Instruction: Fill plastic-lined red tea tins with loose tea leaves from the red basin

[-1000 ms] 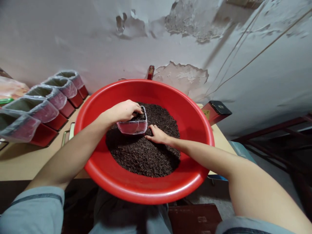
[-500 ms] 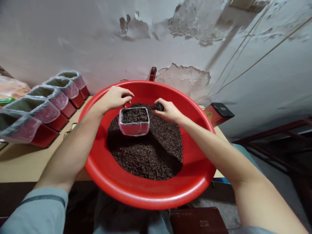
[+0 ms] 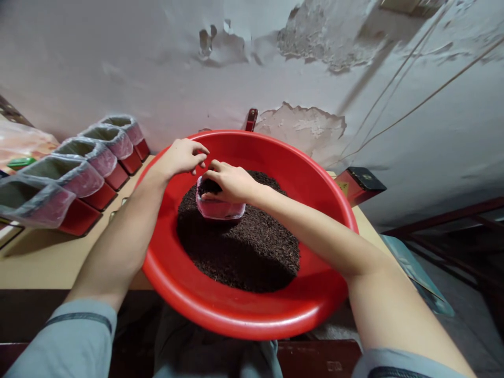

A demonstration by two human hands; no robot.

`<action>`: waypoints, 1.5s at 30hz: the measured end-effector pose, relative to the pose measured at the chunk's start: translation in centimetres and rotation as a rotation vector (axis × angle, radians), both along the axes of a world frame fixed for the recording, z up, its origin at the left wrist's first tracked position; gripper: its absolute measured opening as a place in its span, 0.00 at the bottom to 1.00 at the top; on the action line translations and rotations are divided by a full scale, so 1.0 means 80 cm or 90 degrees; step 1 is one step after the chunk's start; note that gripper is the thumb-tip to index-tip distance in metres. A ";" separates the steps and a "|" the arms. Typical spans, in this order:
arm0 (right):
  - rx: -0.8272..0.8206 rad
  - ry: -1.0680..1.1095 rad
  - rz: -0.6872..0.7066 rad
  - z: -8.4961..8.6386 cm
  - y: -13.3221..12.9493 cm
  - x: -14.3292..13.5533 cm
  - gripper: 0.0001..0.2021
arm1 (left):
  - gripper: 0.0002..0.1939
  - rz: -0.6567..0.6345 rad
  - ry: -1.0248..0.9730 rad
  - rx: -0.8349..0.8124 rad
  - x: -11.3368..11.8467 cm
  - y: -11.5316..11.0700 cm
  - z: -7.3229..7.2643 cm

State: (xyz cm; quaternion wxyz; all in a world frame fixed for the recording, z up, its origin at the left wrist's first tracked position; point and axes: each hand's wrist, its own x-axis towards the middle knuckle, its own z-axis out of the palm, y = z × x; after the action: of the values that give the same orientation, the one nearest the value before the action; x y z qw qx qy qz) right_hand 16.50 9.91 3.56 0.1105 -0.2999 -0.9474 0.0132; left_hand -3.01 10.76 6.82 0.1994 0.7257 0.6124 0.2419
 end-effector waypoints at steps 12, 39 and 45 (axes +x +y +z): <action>-0.082 0.043 -0.014 -0.037 0.006 0.087 0.45 | 0.34 -0.124 0.210 0.015 0.008 -0.007 0.002; -0.369 0.401 -0.023 -0.134 0.024 0.069 0.67 | 0.53 -0.254 0.404 0.076 0.098 -0.053 -0.056; -0.378 0.282 -0.039 -0.098 0.029 0.081 0.60 | 0.59 -0.211 0.412 -0.008 0.088 -0.056 -0.047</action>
State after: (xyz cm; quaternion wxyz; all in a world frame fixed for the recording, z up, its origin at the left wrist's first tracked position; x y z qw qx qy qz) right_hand 23.01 12.25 -4.29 0.2215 -0.3369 -0.8462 0.3485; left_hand 4.03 6.29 3.07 0.0360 0.8529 0.5193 -0.0398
